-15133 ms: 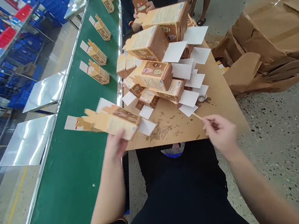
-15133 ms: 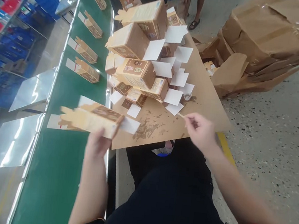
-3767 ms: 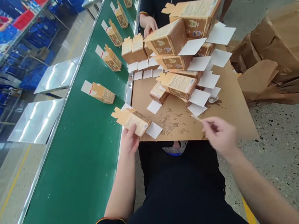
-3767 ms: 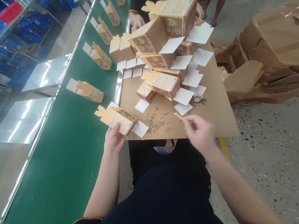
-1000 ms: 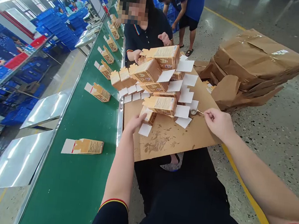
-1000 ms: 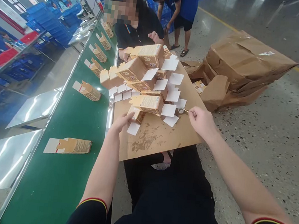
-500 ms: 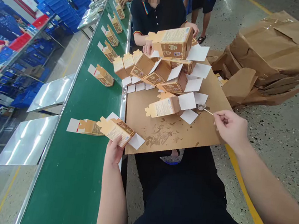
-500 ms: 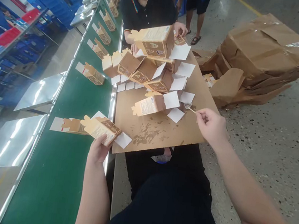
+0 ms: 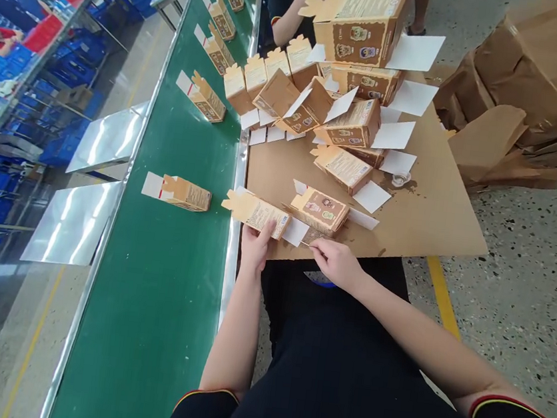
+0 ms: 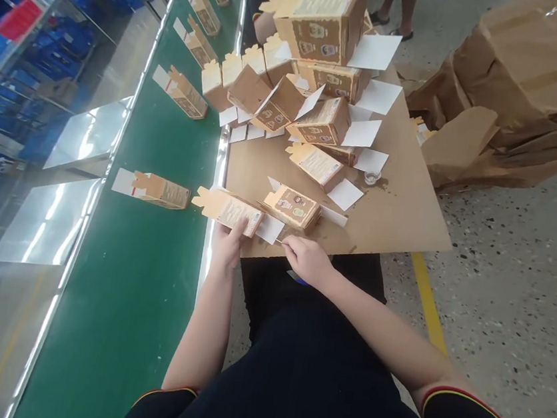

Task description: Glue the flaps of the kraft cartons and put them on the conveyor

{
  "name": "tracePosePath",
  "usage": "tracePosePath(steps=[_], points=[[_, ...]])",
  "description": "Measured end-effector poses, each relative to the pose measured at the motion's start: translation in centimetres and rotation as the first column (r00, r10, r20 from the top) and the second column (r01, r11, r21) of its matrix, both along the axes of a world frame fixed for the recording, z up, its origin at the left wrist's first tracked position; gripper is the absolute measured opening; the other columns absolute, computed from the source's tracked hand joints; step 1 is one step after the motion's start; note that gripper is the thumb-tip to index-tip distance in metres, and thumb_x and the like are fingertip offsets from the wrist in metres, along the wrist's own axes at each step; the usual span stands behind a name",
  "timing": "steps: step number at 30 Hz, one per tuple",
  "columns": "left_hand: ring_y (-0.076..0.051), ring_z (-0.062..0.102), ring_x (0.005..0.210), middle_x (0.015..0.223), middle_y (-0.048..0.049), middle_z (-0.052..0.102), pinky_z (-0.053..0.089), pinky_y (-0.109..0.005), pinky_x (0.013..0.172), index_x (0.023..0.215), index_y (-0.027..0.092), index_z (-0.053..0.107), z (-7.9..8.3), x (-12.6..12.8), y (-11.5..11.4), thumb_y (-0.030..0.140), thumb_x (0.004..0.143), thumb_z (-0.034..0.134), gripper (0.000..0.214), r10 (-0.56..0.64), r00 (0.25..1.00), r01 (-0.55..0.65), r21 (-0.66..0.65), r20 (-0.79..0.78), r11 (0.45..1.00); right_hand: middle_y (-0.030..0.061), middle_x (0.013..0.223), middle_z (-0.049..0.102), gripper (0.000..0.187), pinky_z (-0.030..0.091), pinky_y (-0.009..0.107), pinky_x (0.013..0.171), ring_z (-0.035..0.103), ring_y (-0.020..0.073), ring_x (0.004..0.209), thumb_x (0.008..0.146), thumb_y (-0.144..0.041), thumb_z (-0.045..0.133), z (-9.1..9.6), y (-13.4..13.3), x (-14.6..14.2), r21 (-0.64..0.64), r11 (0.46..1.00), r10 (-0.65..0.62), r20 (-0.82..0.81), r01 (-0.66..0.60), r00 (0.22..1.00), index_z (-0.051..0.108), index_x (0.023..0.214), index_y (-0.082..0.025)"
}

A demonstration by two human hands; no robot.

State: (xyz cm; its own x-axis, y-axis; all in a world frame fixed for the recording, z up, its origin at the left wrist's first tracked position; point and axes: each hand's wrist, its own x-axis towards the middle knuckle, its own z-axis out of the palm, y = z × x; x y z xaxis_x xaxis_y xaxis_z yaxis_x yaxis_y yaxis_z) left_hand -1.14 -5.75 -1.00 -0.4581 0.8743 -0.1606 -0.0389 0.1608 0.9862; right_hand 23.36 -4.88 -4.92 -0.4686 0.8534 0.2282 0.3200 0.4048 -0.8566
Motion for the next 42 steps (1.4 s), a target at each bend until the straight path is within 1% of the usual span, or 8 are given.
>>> tracePosePath(steps=[4,8,20,25,31,34,38,42], points=[[-0.04,0.074,0.146,0.156,-0.0219,0.075,0.062,-0.059,0.123,0.141,0.022,0.071,-0.1,-0.2,-0.5,0.068,0.079,0.099,0.082,-0.003,1.0,0.003,-0.019,-0.028,1.0,0.0063,0.083,0.076,0.029,0.054,0.032,0.073,0.069,0.0212,0.074,0.116,-0.029,0.053,-0.4,0.4,-0.3,0.017,1.0,0.002,0.091,-0.003,0.996,0.072,0.094,-0.024],[-0.038,0.073,0.148,0.158,-0.0221,0.072,0.06,-0.057,0.126,0.148,0.022,0.062,-0.1,-0.4,-1.4,0.062,0.077,0.103,0.091,0.046,0.986,-0.044,0.014,-0.158,0.999,0.0066,0.085,0.077,0.028,0.056,0.032,0.076,0.072,0.0221,0.077,0.117,-0.031,0.053,0.2,0.1,0.4,0.014,0.997,-0.072,0.028,0.071,0.997,0.074,0.1,-0.024],[-0.038,0.063,0.157,0.163,-0.0235,0.059,0.055,-0.053,0.129,0.156,0.024,0.04,-1.6,1.8,-2.8,0.053,0.074,0.103,0.107,0.16,0.878,-0.16,0.037,-0.451,0.986,0.0029,0.07,0.069,0.038,0.056,0.032,0.067,0.058,0.0172,0.059,0.114,-0.048,0.058,3.4,-3.6,4.4,-0.202,0.969,-0.157,-0.063,0.142,0.986,0.079,0.093,-0.024],[-0.04,0.056,0.161,0.162,-0.0253,0.057,0.048,-0.056,0.134,0.152,0.022,0.04,-2.0,2.6,-2.5,0.049,0.077,0.101,0.1,0.193,0.802,-0.233,0.002,-0.565,0.973,0.0012,0.067,0.065,0.036,0.052,0.031,0.063,0.055,0.0158,0.056,0.113,-0.047,0.06,3.2,-4.5,5.3,-0.205,0.969,-0.159,-0.081,0.14,0.984,0.078,0.091,-0.024],[-0.041,0.07,0.143,0.143,-0.0209,0.069,0.057,-0.057,0.125,0.141,0.021,0.051,-2.1,3.1,-2.0,0.041,0.072,0.103,0.089,0.214,0.816,-0.25,0.005,-0.537,0.968,0.0003,0.066,0.064,0.039,0.051,0.029,0.058,0.056,0.0148,0.054,0.114,-0.048,0.06,2.5,-4.7,5.6,-0.184,0.978,-0.117,-0.092,0.099,0.989,0.077,0.09,-0.023],[-0.038,0.078,0.127,0.13,-0.0156,0.075,0.066,-0.058,0.113,0.128,0.024,0.052,-1.0,0.3,-2.9,0.04,0.065,0.108,0.085,0.316,0.809,-0.345,0.034,-0.496,0.938,0.0003,0.067,0.067,0.039,0.05,0.028,0.056,0.058,0.0143,0.054,0.115,-0.048,0.06,2.3,-4.5,6.3,-0.156,0.979,-0.149,-0.123,0.13,0.981,0.078,0.091,-0.023],[-0.038,0.077,0.132,0.138,-0.0151,0.071,0.067,-0.058,0.113,0.122,0.027,0.043,1.1,-7.4,-5.5,0.037,0.068,0.106,0.084,0.555,0.697,-0.558,0.142,-0.454,0.818,0.0006,0.066,0.069,0.039,0.05,0.028,0.053,0.06,0.0148,0.052,0.114,-0.052,0.063,2.5,-4.1,8.2,-0.167,0.959,-0.251,-0.136,0.227,0.958,0.079,0.092,-0.024],[-0.037,0.075,0.137,0.145,-0.0148,0.067,0.063,-0.061,0.12,0.121,0.028,0.04,1.5,-13.6,-6.9,0.03,0.065,0.106,0.086,0.581,0.662,-0.613,0.102,-0.473,0.783,0.0006,0.065,0.07,0.039,0.052,0.028,0.052,0.063,0.0154,0.052,0.113,-0.055,0.066,3.3,-3.9,9.0,-0.171,0.952,-0.279,-0.139,0.255,0.95,0.079,0.093,-0.024]])
